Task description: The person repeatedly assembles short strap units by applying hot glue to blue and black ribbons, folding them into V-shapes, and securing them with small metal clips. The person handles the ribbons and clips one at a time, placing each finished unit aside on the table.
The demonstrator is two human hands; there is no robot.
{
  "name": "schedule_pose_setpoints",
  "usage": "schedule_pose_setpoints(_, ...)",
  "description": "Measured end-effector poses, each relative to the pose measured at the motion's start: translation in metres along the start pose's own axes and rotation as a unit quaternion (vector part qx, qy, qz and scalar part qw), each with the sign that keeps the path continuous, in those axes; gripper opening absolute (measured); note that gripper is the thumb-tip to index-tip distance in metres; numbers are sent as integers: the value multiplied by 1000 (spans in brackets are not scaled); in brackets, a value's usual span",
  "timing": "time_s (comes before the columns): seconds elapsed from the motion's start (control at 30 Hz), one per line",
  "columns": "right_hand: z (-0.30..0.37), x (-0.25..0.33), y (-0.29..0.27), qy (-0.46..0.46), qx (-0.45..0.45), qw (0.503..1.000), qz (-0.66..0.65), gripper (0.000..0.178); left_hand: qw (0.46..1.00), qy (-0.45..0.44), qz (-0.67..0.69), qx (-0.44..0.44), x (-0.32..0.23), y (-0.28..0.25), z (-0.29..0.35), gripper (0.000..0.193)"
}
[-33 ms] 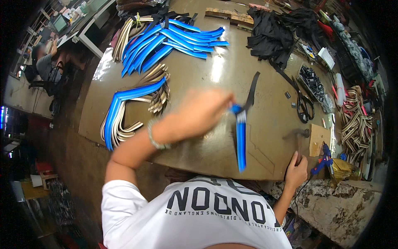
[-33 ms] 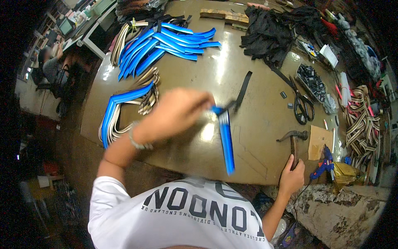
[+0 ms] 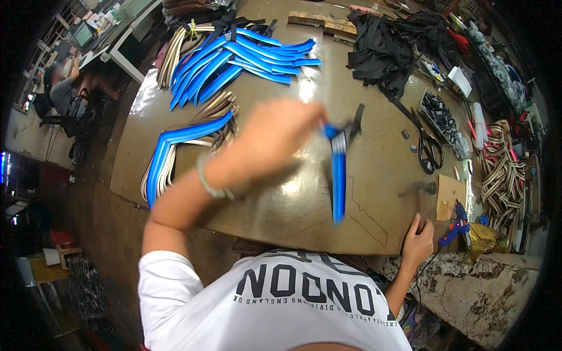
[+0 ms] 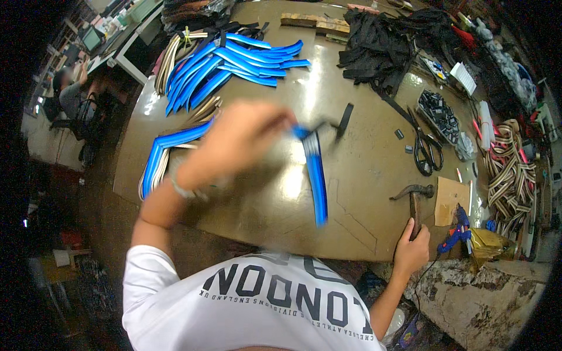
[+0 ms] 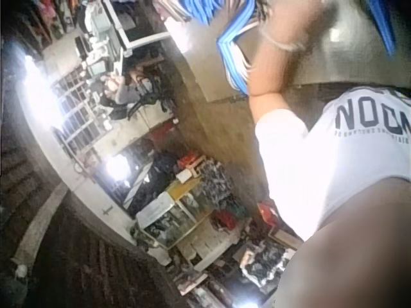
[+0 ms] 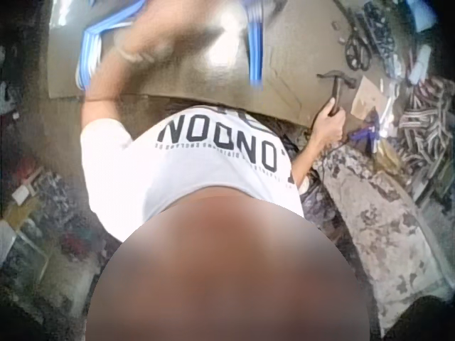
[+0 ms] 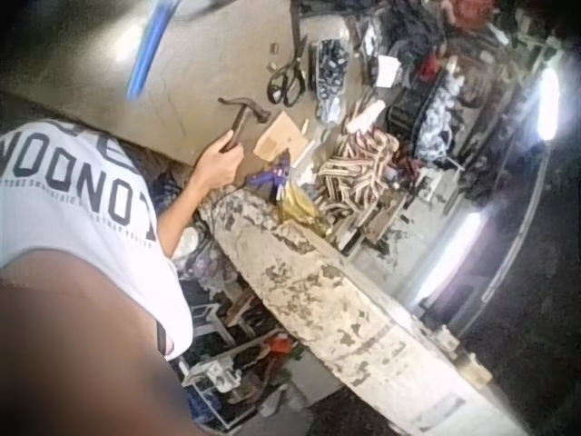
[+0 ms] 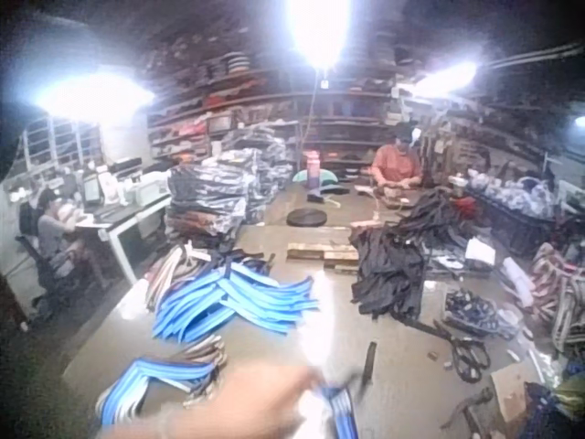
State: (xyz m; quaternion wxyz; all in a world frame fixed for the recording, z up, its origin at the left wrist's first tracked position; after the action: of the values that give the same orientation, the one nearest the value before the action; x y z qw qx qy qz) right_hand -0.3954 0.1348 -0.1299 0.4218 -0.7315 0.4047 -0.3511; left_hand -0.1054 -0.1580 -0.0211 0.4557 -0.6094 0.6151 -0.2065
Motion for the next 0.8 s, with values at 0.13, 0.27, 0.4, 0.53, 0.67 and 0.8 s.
schedule_pose_setpoints(0.13, 1, 0, 2, 0, -1, 1000, 0, 38, 986, 23, -46, -157, 121, -110, -41, 20)
schedule_pose_setpoints(0.27, 1, 4, -2, -19, -30, 999, 22, 38, 952, -158, -205, -164, 264, -148, 3, 28)
schedule_pose_setpoints(0.4, 0, 8, -1, -28, -34, 998, 37, 35, 889, -269, -365, -70, 310, -103, 19, 31)
schedule_pose_setpoints(0.53, 1, 11, -1, -38, -37, 998, 42, 32, 990, 58, -76, -108, 214, 41, -91, 27)
schedule_pose_setpoints(0.67, 1, 10, -3, -45, -34, 998, 29, 32, 998, -23, -52, 21, 163, 166, -157, 37)
schedule_pose_setpoints(0.8, 3, 7, -3, -46, -40, 998, 17, 31, 987, -29, -122, 100, 145, 188, -169, 35)
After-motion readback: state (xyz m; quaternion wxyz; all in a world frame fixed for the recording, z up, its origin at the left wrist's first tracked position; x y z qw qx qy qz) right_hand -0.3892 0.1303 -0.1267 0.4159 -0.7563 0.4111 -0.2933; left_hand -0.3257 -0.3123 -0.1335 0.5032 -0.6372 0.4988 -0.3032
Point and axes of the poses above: each hand's wrist, its own z-axis away from the middle knuckle, its own y-axis out of the palm, x = y × z, the point moved 10 cm from there along -z, towards the middle knuckle, and after that the axes turned 15 degrees about y, right-handed, at the moved point
